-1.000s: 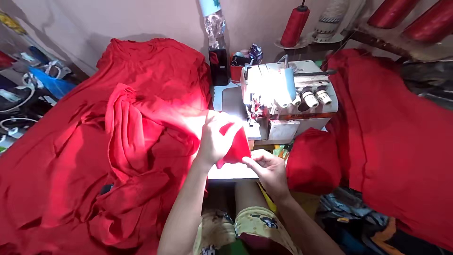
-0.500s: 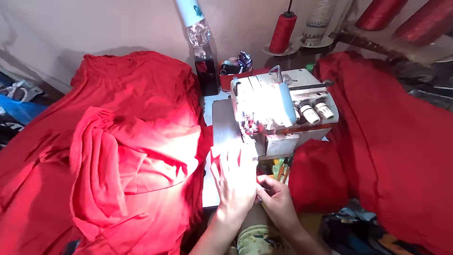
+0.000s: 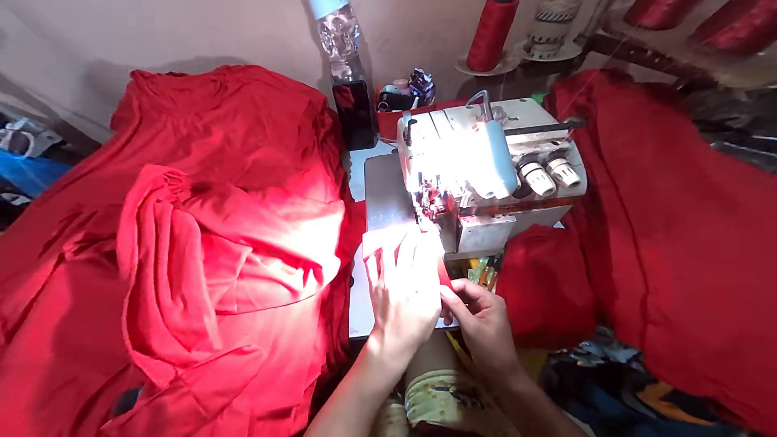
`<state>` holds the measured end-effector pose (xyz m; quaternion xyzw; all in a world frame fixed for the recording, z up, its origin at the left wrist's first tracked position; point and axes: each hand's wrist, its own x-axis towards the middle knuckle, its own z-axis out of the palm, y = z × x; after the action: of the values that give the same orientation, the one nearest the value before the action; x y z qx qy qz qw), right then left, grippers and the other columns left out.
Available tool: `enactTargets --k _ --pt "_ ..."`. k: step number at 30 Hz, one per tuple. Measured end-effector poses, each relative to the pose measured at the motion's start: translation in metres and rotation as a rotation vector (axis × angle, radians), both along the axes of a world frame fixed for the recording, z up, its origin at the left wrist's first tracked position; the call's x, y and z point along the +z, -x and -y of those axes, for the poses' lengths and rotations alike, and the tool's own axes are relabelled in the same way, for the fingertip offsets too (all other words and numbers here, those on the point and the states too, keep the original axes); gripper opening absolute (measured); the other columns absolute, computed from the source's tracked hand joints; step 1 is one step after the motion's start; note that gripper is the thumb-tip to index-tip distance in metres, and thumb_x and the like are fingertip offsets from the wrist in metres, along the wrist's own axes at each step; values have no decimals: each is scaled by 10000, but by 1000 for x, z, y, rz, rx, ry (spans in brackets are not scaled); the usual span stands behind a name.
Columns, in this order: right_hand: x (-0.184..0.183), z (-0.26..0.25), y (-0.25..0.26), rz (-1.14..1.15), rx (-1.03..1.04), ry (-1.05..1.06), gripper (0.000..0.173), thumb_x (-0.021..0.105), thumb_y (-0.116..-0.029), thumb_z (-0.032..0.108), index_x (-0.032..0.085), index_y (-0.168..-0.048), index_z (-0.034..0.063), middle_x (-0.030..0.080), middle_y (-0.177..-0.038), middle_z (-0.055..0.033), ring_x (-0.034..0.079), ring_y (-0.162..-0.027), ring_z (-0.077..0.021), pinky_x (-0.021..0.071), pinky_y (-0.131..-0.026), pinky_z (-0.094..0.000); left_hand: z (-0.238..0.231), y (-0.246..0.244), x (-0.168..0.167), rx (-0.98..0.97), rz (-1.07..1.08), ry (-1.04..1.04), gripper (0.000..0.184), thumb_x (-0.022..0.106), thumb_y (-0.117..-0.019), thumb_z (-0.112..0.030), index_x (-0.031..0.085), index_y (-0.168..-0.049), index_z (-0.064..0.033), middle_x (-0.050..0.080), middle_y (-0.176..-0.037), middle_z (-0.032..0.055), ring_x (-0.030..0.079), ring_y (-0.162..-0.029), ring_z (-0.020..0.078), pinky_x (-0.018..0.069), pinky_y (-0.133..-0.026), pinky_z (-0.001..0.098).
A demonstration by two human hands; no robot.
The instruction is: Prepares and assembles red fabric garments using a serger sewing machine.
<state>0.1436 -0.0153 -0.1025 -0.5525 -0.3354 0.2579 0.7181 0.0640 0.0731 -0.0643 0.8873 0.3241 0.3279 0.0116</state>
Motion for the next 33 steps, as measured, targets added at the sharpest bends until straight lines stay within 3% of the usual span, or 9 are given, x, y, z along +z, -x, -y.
enactTargets --k 8,12,17,21,23,25,27,30,33 --pt "13 -29 -15 4 -74 42 148 626 -933 33 676 -795 49 651 -664 62 588 -551 19 520 -543 -159 -34 -2 28 -89 -144 355 360 600 -1001 -252 675 -1299 -65 612 -1378 160 527 -1318 366 378 -1041 632" --pt "11 -59 -28 32 -137 -4 379 622 -883 -11 503 -562 153 489 -518 105 446 -461 40 387 -475 -134 -73 -7 24 -185 -155 356 380 647 -970 -187 642 -1314 -26 587 -1406 173 495 -1356 364 322 -1087 668" --pt "15 -65 -32 -2 -111 46 404 622 -917 -36 507 -568 132 510 -525 78 463 -455 16 405 -471 -146 -96 -15 27 -128 -185 381 345 658 -965 -154 649 -1284 -23 611 -1367 163 485 -1342 375 357 -1068 589" --pt "14 -63 -30 -8 -113 42 407 609 -935 -18 502 -573 135 503 -509 83 465 -439 16 409 -457 -145 -81 -6 31 -33 -116 431 529 636 -992 -123 466 -1446 87 407 -1556 284 363 -1458 462 339 -1143 599" --pt "13 -59 -30 32 -121 58 388 615 -947 15 528 -587 127 504 -506 90 473 -435 19 421 -459 -148 -68 0 36 82 -156 492 555 573 -1036 -129 395 -1536 34 397 -1584 252 401 -1448 450 330 -1168 573" --pt "12 -51 -26 150 -160 65 372 635 -933 56 536 -582 131 504 -510 108 483 -443 44 430 -460 -133 -52 9 45 254 -117 483 336 592 -1034 -174 628 -1325 -10 670 -1219 238 656 -1104 419 518 -913 571" --pt "14 -42 -17 238 -144 68 382 633 -942 114 533 -574 136 502 -509 119 492 -453 63 433 -461 -125 -36 28 49 318 -75 440 197 645 -973 -129 735 -1072 15 716 -941 222 691 -878 393 525 -763 551" --pt "13 -35 -5 268 -5 92 347 631 -955 175 585 -616 118 547 -546 113 519 -491 70 454 -491 -131 7 51 39 331 -63 297 186 641 -947 -144 779 -1012 -40 728 -828 176 718 -733 364 554 -629 530" --pt "1 -31 0 290 96 37 138 649 -931 138 703 -900 15 679 -754 49 624 -650 58 537 -610 -127 51 46 5 209 -87 99 149 659 -884 -131 753 -848 -22 671 -691 123 682 -583 292 526 -479 431"
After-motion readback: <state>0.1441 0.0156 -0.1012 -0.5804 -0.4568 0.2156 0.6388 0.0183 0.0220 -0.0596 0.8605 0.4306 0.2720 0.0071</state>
